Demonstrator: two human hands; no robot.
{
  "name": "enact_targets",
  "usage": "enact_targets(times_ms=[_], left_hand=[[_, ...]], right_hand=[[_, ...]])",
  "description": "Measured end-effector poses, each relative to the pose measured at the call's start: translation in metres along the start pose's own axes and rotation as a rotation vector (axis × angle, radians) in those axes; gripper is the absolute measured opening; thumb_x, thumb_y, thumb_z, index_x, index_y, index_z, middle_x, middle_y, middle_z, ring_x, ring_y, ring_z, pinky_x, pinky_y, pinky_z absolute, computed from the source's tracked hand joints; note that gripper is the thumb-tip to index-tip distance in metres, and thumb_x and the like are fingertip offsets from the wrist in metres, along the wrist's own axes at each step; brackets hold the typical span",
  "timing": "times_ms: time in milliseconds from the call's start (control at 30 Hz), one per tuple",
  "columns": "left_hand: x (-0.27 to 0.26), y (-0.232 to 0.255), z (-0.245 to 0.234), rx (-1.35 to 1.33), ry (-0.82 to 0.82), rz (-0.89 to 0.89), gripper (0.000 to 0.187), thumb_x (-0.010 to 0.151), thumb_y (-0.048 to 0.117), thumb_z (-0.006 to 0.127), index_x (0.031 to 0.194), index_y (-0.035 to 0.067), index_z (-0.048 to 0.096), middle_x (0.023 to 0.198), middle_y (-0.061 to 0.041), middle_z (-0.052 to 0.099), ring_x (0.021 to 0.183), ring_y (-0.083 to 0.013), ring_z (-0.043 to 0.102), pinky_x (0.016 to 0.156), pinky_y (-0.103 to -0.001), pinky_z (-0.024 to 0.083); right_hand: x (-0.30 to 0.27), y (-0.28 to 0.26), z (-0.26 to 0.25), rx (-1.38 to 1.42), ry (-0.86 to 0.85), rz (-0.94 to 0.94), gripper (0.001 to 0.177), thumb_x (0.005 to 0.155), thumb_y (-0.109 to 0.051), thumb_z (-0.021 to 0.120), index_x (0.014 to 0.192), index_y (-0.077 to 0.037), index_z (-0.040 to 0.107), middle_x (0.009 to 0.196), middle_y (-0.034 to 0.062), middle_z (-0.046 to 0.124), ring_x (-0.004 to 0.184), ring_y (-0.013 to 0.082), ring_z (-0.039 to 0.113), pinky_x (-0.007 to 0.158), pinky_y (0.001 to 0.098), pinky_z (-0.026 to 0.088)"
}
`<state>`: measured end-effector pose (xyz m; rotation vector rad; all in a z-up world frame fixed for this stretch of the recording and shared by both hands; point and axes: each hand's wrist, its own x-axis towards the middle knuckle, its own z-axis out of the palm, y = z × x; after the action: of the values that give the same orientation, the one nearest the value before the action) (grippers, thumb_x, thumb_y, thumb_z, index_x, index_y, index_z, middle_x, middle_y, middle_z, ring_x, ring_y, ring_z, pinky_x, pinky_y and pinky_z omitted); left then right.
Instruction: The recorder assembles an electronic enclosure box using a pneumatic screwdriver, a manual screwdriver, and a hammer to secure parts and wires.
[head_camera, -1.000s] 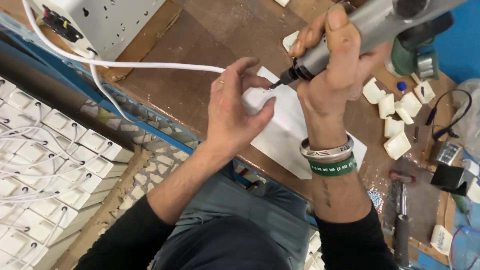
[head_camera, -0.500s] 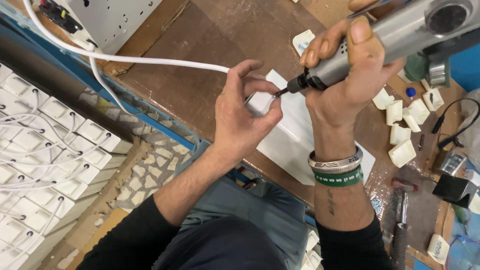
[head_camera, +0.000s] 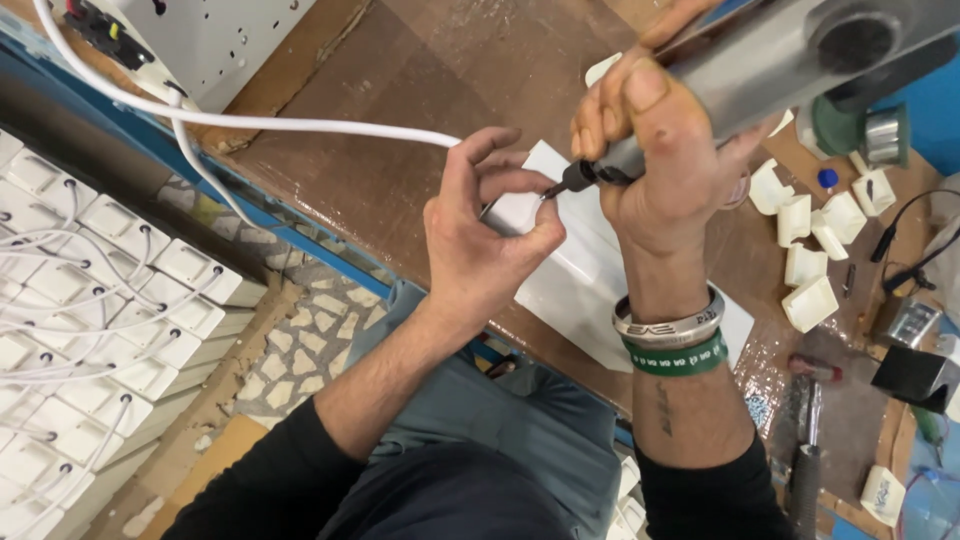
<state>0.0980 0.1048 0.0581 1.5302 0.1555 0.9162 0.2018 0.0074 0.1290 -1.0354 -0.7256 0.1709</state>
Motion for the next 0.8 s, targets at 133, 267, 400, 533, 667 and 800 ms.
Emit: enact_targets(times_ms=[133,267,400,533,667,800], left_hand=[[-0.001,0.0,-0.001,0.007,0.003,-0.003,0.062,0.084,0.004,0.081,0.137,0.005,0.049,0.1,-0.004,0.08,0.112,-0.0166,0.075,0.102,-0.03,0.058],[-0.003,-0.003,0.0,-0.007,0.014,-0.003,0.062,0.085,0.004,0.081,0.137,0.005,0.048,0.101,-0.004,0.08,0.114,-0.0167,0.075,0.103,-0.03,0.057],[-0.002,-0.004,0.0,-0.024,-0.003,0.014,0.063,0.085,0.004,0.081,0.139,0.005,0.047,0.103,-0.004,0.08,0.116,-0.0172,0.074,0.105,-0.03,0.057],[-0.002,-0.005,-0.001,-0.012,-0.017,0.029,0.065,0.086,0.004,0.081,0.14,0.004,0.045,0.104,-0.004,0.08,0.118,-0.0176,0.074,0.106,-0.031,0.057],[-0.001,-0.005,-0.002,-0.017,-0.022,0.03,0.065,0.086,0.004,0.081,0.14,0.004,0.045,0.104,-0.004,0.08,0.118,-0.0179,0.074,0.106,-0.031,0.057],[-0.002,-0.005,-0.002,-0.016,-0.023,0.028,0.065,0.085,0.004,0.081,0.139,0.004,0.045,0.104,-0.005,0.079,0.117,-0.0183,0.074,0.105,-0.031,0.057]], right_hand=[[-0.001,-0.004,0.01,-0.002,0.018,0.002,0.04,0.107,0.002,0.063,0.14,-0.005,0.043,0.078,0.0124,0.051,0.061,0.02,0.049,0.059,0.0359,0.049],[-0.001,-0.006,0.009,0.019,-0.032,-0.021,0.03,0.107,-0.002,0.066,0.131,-0.001,0.048,0.075,0.0121,0.05,0.058,0.0209,0.05,0.055,0.0347,0.046],[-0.001,-0.004,0.004,0.044,-0.065,-0.054,0.027,0.104,-0.008,0.07,0.118,-0.003,0.048,0.074,0.0097,0.05,0.058,0.0179,0.05,0.054,0.0333,0.048],[-0.001,0.0,0.003,0.015,-0.095,-0.066,0.024,0.106,-0.007,0.07,0.117,-0.004,0.049,0.078,0.0108,0.049,0.06,0.0179,0.05,0.054,0.0325,0.047],[-0.002,-0.001,0.003,0.008,-0.077,-0.05,0.024,0.106,-0.006,0.069,0.119,-0.003,0.049,0.076,0.0111,0.05,0.061,0.0177,0.05,0.055,0.033,0.047],[0.001,0.001,0.011,0.033,-0.046,-0.052,0.024,0.106,-0.003,0.068,0.12,-0.001,0.048,0.076,0.0119,0.05,0.06,0.0184,0.048,0.057,0.0349,0.047]])
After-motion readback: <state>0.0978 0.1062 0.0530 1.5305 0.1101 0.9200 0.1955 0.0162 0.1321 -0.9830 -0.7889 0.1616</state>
